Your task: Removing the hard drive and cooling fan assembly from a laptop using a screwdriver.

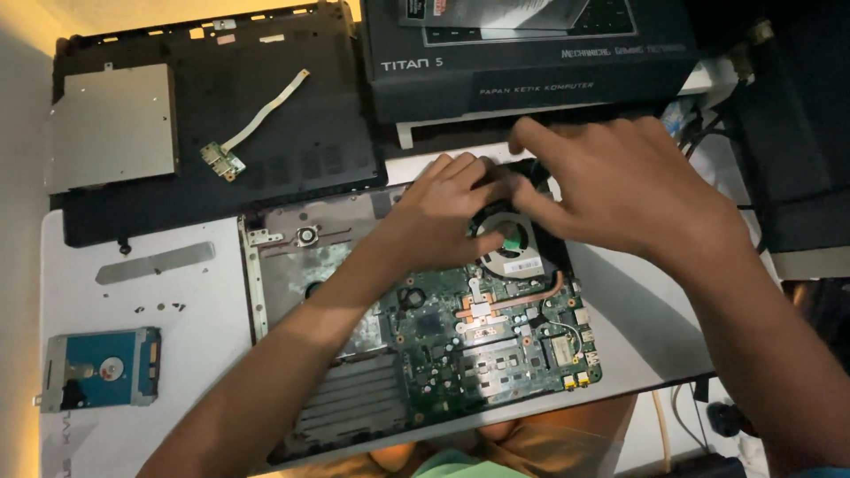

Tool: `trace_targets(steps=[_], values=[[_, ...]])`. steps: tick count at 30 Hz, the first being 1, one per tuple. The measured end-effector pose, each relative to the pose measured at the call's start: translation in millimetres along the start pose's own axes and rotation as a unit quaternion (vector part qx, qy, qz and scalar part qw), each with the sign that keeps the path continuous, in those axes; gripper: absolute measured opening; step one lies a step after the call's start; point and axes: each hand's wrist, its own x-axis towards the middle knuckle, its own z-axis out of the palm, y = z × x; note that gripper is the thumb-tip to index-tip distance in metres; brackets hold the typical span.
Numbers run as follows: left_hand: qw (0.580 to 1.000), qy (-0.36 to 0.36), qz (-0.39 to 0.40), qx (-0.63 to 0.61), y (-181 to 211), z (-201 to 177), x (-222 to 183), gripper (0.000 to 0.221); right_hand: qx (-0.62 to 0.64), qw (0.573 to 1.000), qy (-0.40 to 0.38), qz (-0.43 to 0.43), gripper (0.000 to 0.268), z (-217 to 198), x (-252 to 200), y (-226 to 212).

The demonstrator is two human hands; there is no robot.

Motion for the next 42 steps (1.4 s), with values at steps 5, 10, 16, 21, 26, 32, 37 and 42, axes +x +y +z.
trace_targets(steps=[5,10,16,21,26,32,37,42], values=[[1.0,0.025,0.014,-0.008,0,-1,0,0.042,0.051,0.998,-0.031,-0.033,0.031,-7,-1,0],[0.999,0.035,0.015,-0.022,0,-3,2,0.035,0.042,0.998,-0.038,-0.005,0.04,-3,-5,-2],[0.997,0.048,0.022,-0.063,0,-8,1,0.02,0.009,0.999,-0.026,-0.034,0.04,2,-6,5],[0.997,0.045,0.014,-0.06,2,-7,1,0.009,0.009,0.999,-0.032,0.014,0.015,-4,-6,0],[0.997,0.049,0.013,-0.055,-1,-5,1,0.01,0.014,0.999,-0.028,0.008,0.037,2,-6,2],[0.998,0.031,-0.002,-0.062,-3,-5,2,0.007,0.025,0.999,-0.004,-0.028,0.033,9,-3,8],[0.997,0.039,0.004,-0.062,-3,-3,2,0.014,-0.038,0.999,0.014,-0.027,0.041,7,-6,5],[0.998,0.037,0.009,-0.054,-4,-2,1,0.009,-0.028,0.998,0.023,-0.043,0.017,6,-6,2]])
